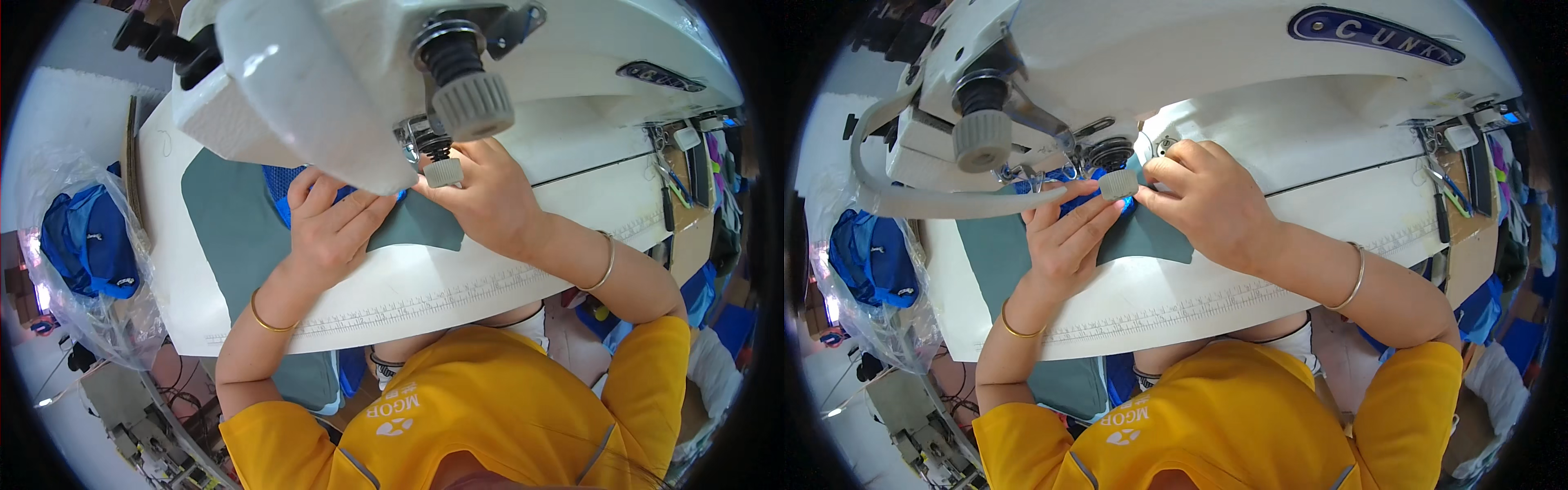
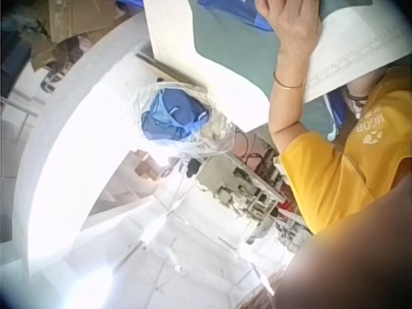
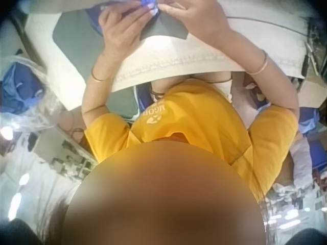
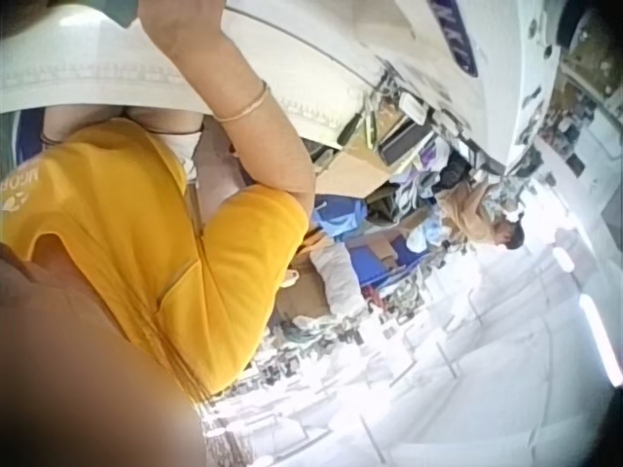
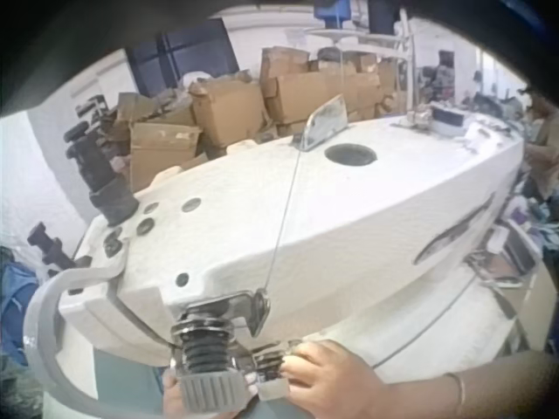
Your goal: Sewing a blue mesh pocket onto a green fabric piece using an industrial sewing machine.
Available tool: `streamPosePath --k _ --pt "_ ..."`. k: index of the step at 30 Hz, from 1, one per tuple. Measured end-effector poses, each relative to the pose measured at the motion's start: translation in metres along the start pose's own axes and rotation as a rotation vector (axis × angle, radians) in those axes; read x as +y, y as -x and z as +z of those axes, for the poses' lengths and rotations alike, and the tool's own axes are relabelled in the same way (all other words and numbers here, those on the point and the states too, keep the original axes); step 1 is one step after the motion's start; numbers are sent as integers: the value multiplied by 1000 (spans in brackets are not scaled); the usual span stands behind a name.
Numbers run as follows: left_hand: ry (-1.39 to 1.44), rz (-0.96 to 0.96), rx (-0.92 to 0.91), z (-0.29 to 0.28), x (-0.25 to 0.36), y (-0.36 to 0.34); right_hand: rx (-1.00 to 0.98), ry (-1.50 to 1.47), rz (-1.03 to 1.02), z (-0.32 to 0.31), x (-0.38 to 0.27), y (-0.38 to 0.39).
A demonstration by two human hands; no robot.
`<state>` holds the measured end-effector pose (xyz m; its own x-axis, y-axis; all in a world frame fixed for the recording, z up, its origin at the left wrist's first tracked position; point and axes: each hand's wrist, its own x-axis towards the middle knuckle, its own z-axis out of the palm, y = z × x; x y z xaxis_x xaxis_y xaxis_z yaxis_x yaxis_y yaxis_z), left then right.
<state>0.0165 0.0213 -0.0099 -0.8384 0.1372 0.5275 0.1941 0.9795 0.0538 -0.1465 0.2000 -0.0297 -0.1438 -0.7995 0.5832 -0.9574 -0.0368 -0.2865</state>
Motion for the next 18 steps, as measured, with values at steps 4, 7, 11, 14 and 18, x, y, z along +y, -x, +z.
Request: streamPosePath --k 4,7,11,14,18 --pt "28 -14 -3 0 1 -3 -3 -18 -10 -2 2 -1" --pt "131 -27 -19 3 0 -4 4 -32 -19 -2 3 -2" --pt "178 -7 -60 4 -5 -4 -22 -94 25 -1 0 -1" --pt "179 -16 -104 0 -11 1 -10 -103 -53 -2 -4 -1" --pt "233 -37 -68 1 -14 -2 -88 -110 -62 -5 -7 -4"
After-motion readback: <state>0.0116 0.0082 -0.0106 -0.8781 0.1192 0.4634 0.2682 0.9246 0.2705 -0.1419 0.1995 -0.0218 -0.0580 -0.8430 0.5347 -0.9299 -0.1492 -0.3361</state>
